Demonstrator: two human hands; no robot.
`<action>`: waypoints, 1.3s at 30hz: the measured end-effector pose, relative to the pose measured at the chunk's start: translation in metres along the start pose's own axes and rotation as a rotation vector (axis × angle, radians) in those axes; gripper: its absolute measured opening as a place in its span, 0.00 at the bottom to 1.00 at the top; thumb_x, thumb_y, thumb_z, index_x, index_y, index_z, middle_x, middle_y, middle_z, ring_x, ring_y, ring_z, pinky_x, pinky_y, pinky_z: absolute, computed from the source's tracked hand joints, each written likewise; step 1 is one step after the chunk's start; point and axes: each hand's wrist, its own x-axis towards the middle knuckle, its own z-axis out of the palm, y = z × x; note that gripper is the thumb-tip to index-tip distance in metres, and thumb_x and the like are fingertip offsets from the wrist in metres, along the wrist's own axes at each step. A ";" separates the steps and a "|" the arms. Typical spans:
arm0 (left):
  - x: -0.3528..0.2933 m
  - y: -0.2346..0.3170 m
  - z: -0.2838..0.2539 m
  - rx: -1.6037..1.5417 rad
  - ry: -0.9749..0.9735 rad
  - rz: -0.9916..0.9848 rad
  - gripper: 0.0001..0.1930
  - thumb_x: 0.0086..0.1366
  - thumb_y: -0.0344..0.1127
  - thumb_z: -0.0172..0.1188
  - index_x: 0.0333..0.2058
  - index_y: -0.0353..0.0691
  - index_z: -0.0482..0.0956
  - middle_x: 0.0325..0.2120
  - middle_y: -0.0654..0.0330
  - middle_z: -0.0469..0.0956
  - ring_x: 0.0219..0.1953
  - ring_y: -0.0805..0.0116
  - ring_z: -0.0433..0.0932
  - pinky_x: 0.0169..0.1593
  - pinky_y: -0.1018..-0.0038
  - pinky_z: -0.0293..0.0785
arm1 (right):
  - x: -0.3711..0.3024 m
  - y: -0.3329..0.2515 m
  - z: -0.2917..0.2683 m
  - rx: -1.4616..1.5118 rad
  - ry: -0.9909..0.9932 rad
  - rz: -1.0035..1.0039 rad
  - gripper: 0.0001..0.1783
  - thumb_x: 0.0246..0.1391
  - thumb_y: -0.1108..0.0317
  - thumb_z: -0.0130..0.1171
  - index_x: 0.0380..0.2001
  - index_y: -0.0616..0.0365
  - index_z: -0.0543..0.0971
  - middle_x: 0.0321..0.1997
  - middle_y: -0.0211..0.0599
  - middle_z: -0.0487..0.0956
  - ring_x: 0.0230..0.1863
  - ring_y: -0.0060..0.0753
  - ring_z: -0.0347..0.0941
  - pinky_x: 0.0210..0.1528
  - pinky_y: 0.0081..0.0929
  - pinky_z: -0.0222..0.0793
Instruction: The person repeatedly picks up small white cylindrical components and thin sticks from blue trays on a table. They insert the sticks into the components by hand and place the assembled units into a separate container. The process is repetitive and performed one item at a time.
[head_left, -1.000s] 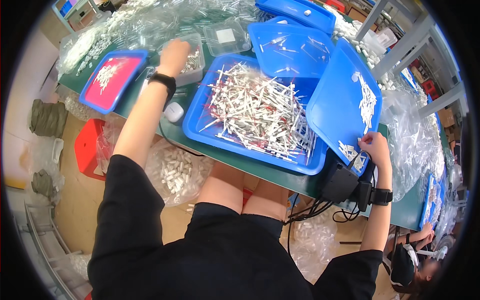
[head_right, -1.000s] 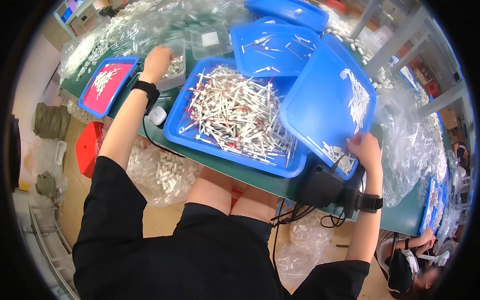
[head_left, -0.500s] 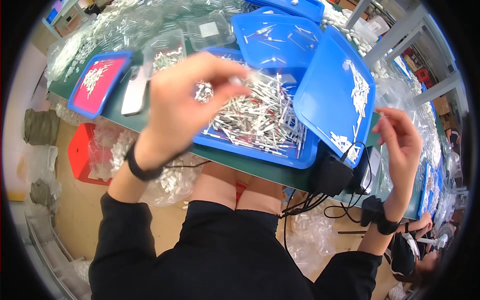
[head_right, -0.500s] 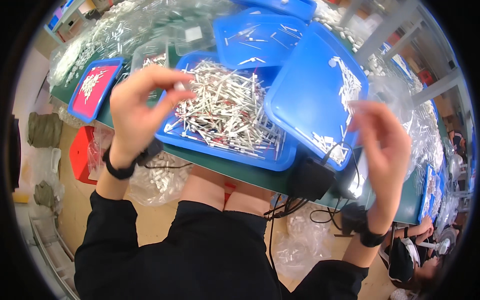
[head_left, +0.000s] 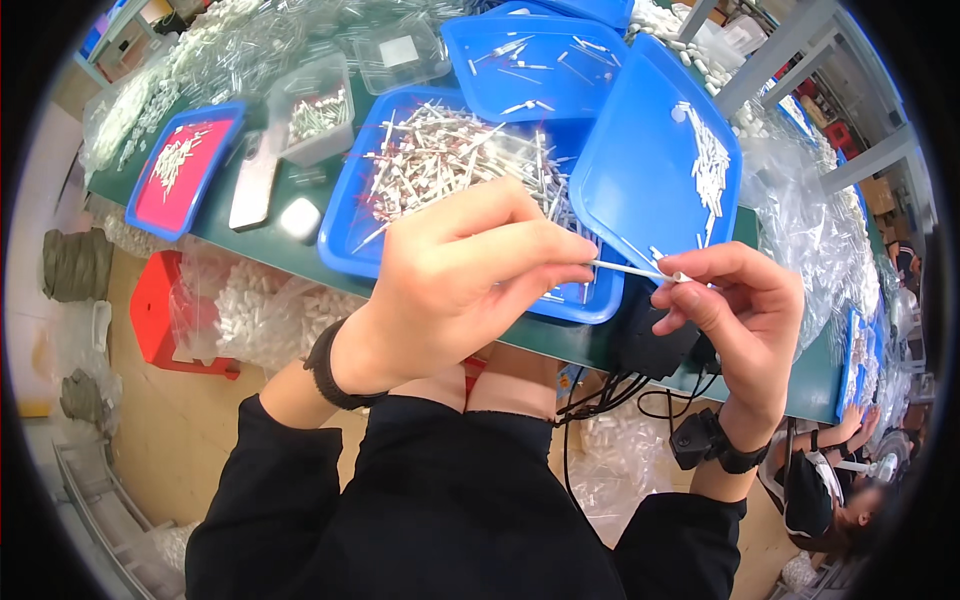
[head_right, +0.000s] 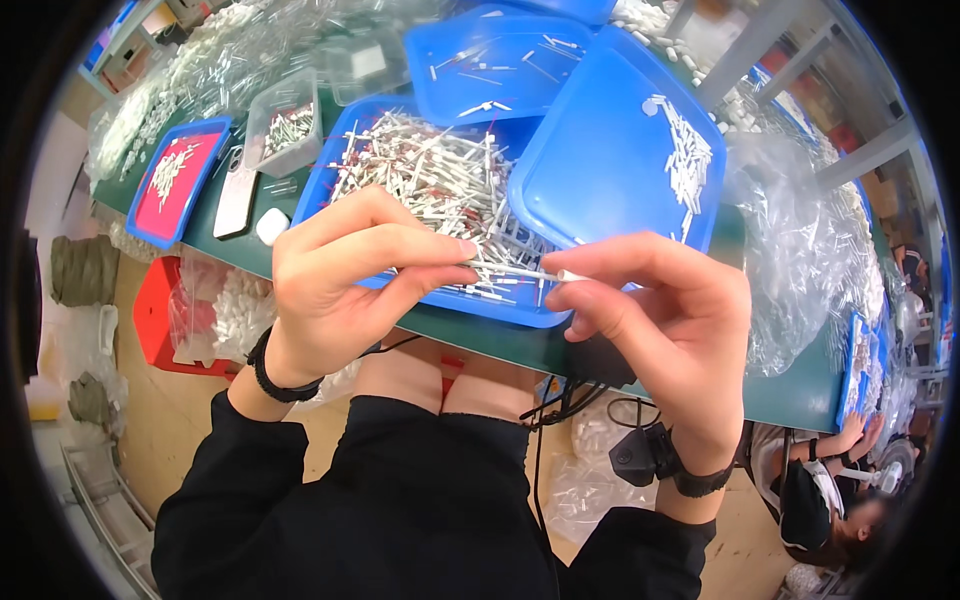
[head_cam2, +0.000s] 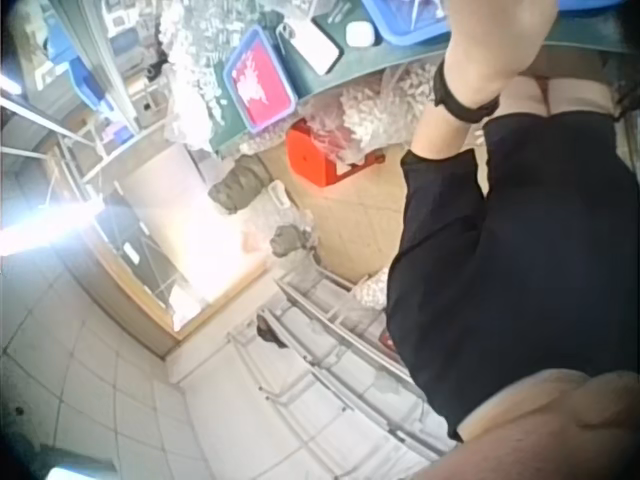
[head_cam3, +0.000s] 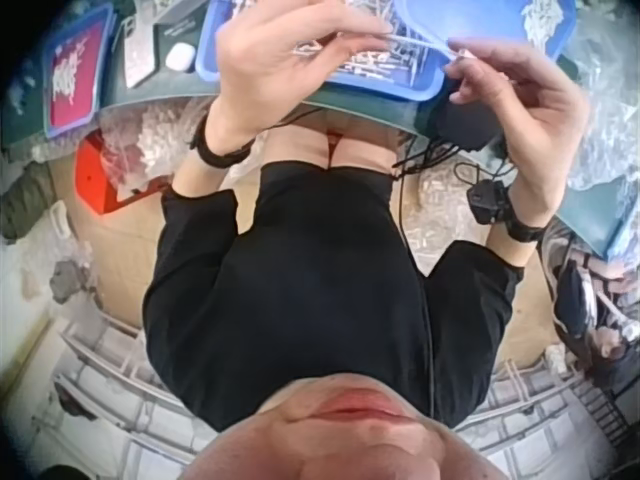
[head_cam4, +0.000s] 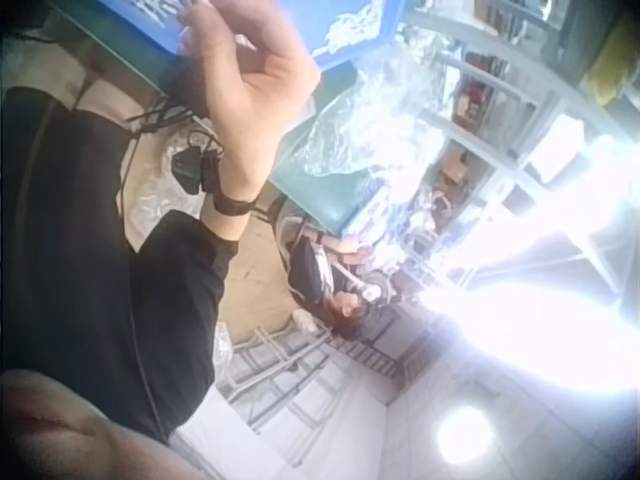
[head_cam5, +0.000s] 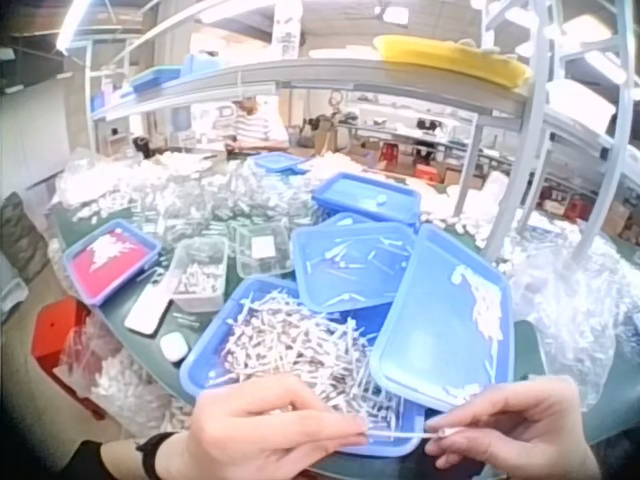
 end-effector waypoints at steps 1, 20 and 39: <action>0.000 -0.001 0.001 0.015 0.000 0.011 0.12 0.43 0.22 0.69 0.30 0.37 0.83 0.20 0.61 0.75 0.21 0.73 0.74 0.23 0.80 0.68 | 0.000 0.001 0.001 -0.026 0.002 0.003 0.08 0.48 0.82 0.58 0.35 0.69 0.79 0.30 0.39 0.80 0.31 0.24 0.77 0.28 0.16 0.71; -0.006 0.002 0.003 0.018 -0.049 0.031 0.12 0.43 0.20 0.68 0.30 0.36 0.83 0.20 0.60 0.76 0.21 0.73 0.75 0.23 0.80 0.71 | -0.001 0.015 0.007 -0.306 0.050 -0.170 0.06 0.45 0.80 0.62 0.30 0.63 0.80 0.26 0.34 0.81 0.26 0.20 0.77 0.29 0.15 0.71; -0.013 0.000 0.010 0.015 -0.059 0.004 0.11 0.46 0.19 0.65 0.31 0.36 0.82 0.23 0.59 0.78 0.23 0.68 0.77 0.26 0.78 0.72 | 0.000 0.018 0.021 -0.738 0.067 -0.455 0.06 0.41 0.77 0.65 0.25 0.59 0.78 0.20 0.35 0.76 0.19 0.33 0.69 0.22 0.25 0.63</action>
